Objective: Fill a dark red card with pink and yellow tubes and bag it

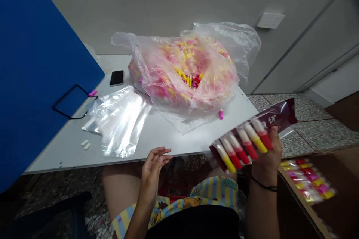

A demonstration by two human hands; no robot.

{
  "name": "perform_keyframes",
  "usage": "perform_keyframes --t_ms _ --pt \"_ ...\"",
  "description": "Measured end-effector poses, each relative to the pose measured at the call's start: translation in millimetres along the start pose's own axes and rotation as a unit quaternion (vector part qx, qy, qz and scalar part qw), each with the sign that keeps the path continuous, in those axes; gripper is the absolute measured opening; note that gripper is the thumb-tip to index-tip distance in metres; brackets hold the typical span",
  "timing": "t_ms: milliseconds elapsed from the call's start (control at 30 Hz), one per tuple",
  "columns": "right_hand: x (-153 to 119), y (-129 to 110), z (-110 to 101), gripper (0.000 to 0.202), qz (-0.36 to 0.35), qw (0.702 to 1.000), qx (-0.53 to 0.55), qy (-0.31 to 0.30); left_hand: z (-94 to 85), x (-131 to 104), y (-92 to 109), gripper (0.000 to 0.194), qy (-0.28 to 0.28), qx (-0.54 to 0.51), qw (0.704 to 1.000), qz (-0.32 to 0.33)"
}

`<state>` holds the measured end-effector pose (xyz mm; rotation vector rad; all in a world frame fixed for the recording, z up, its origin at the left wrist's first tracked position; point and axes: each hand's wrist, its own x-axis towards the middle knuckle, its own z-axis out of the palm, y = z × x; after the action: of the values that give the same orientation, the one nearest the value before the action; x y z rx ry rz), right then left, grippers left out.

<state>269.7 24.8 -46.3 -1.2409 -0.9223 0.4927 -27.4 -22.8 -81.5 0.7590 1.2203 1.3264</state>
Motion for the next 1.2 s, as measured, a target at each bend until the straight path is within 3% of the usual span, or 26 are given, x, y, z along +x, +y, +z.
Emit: perform_keyframes --t_ms 100,267,467,600,667,800,833,933,967,1067,1100,1200 --pt "-3 -1 12 0.043 0.063 0.989 0.087 0.100 7.5 -3 -4 0.035 -0.031 0.012 0.999 -0.012" --pt "-9 0 20 0.048 0.068 0.988 0.093 0.098 15.5 -5 -12 0.032 -0.075 0.031 0.996 -0.028" --pt "-15 -3 12 0.060 -0.049 0.989 -0.085 0.113 20.8 -4 -18 0.033 -0.095 0.044 0.993 -0.051" --pt "-13 -10 11 0.064 -0.169 0.946 -0.250 0.116 23.4 -6 -17 0.028 -0.095 0.058 0.993 -0.047" --pt "-9 -9 17 0.065 -0.213 0.926 -0.298 0.087 23.5 -6 -17 0.027 -0.094 0.061 0.993 -0.045" --pt "6 -2 28 0.061 -0.227 0.902 -0.340 -0.143 22.5 -4 -20 0.026 -0.101 0.081 0.990 -0.049" --pt "8 -1 29 0.060 -0.231 0.899 -0.340 -0.147 22.3 -4 -21 0.026 -0.107 0.087 0.989 -0.052" --pt "14 -4 28 0.058 -0.247 0.910 -0.331 -0.029 22.8 -5 -22 0.026 -0.117 0.095 0.987 -0.055" --pt "15 -4 28 0.056 -0.249 0.909 -0.333 -0.026 23.2 -5 -22 0.026 -0.116 0.095 0.987 -0.055" --pt "18 -3 29 0.054 -0.253 0.889 -0.354 -0.144 24.0 -5 -23 0.024 -0.117 0.096 0.987 -0.058" --pt "19 -1 29 0.054 -0.254 0.888 -0.352 -0.151 23.9 -5 -23 0.024 -0.120 0.099 0.986 -0.059" --pt "21 5 30 0.046 -0.223 0.924 -0.304 -0.060 22.6 -5 -25 0.025 -0.126 0.107 0.984 -0.061"
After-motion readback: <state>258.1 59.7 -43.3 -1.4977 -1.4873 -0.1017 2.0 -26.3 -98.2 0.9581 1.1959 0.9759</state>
